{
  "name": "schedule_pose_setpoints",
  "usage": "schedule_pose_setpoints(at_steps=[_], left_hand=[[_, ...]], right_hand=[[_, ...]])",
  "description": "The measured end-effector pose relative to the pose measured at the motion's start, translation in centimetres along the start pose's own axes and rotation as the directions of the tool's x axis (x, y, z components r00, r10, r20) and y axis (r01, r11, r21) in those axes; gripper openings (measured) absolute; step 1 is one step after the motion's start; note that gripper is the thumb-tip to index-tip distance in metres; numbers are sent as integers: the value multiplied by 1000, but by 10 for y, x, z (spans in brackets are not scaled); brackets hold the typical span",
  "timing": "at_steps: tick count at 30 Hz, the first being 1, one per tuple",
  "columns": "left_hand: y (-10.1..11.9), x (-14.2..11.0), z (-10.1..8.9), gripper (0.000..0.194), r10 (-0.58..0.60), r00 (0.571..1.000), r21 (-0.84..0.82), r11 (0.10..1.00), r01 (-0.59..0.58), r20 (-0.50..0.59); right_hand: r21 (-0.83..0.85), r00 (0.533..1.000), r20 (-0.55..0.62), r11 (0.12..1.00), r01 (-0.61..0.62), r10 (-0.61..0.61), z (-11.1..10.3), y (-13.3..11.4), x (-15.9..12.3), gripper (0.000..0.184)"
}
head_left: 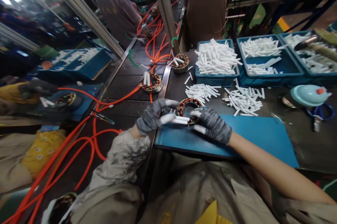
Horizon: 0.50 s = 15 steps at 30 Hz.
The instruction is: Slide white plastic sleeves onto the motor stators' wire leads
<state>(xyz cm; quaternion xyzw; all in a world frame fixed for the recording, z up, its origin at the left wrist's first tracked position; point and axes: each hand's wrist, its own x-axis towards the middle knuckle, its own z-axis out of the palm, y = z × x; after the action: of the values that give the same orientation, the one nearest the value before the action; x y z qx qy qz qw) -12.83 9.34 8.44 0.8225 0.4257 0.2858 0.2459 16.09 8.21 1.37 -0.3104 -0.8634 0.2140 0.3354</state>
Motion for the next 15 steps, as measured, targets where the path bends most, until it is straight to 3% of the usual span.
schedule_pose_setpoints(at_steps=[3,5,7,11,15], left_hand=[[15,12,14,37,31,970,280,955,-100,242],[19,14,22,37,3,956,421,898,-131,292],[19,9,26,36,8,956,493,856,-158,293],[16,-18,25,37,199,929,542,765,-347,313],[19,-43,29,23,334,859,621,594,-512,389]], right_hand=[[-186,988,102,978,-94,115,21,-7,12,46],[-291,974,144,948,-125,172,31,-7,18,43],[-353,974,168,932,-84,151,36,-5,19,36],[-369,958,263,906,205,-110,29,-1,9,33],[-247,880,326,867,433,-346,11,11,1,34]])
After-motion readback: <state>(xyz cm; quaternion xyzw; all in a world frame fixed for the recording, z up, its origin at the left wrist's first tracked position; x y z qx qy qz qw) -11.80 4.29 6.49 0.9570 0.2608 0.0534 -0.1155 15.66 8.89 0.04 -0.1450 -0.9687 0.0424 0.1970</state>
